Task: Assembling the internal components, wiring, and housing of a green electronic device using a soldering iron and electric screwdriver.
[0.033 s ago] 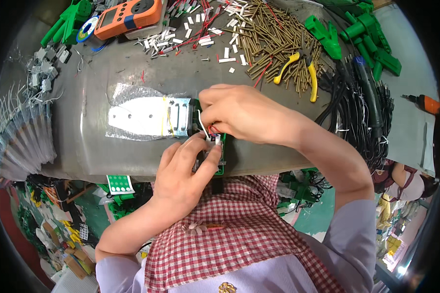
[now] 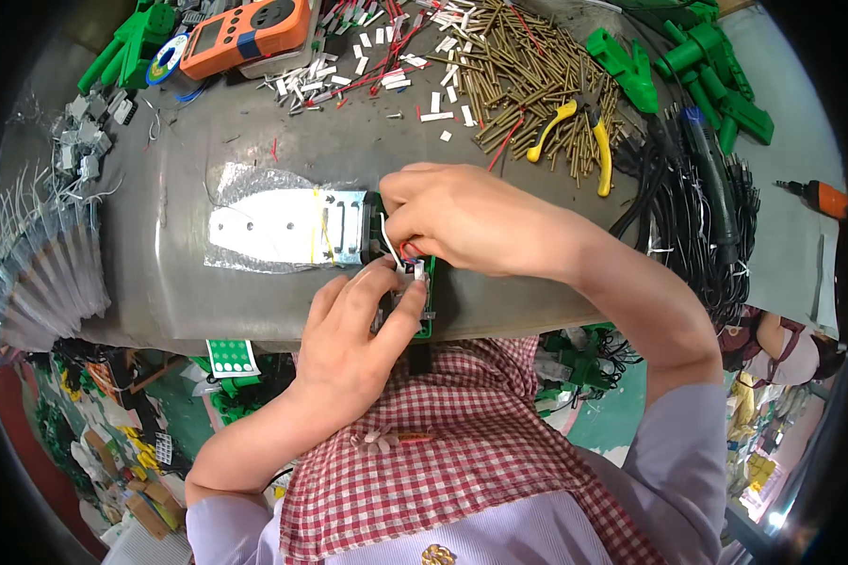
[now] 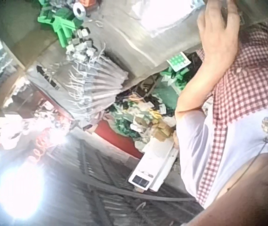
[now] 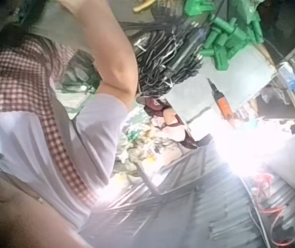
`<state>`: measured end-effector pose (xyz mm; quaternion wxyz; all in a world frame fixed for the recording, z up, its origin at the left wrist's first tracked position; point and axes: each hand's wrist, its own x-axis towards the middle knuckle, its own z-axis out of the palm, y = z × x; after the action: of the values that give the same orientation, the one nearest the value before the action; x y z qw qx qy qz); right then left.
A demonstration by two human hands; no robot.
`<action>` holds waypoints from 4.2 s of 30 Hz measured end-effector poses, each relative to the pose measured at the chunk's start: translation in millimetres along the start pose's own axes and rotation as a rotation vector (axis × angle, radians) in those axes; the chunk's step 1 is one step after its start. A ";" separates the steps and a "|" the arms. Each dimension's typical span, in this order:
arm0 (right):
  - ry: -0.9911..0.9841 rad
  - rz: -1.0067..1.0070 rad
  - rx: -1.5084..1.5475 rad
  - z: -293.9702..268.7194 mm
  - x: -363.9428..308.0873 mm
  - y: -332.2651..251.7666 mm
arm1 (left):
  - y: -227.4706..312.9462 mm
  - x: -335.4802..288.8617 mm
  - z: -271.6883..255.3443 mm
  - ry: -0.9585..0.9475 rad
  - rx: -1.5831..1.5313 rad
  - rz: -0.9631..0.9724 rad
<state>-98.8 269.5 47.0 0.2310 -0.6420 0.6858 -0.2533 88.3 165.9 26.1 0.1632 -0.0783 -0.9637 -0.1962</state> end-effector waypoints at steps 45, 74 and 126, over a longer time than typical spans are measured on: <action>-0.167 0.012 -0.063 -3.6 4.1 -0.9 | -7.6 2.1 2.4 0.030 -0.036 -0.046; 0.333 0.027 -0.287 24.5 -20.4 -7.4 | 0.5 10.5 -6.2 -0.038 -0.036 -0.081; 0.615 0.472 -0.524 -71.0 -65.5 52.4 | 0.2 13.5 -11.0 -0.111 -0.046 -0.090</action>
<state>-179.9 340.9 67.0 -0.1017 -0.4004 0.8905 -0.1907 78.9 162.8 40.4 0.0989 -0.0495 -0.9691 -0.2205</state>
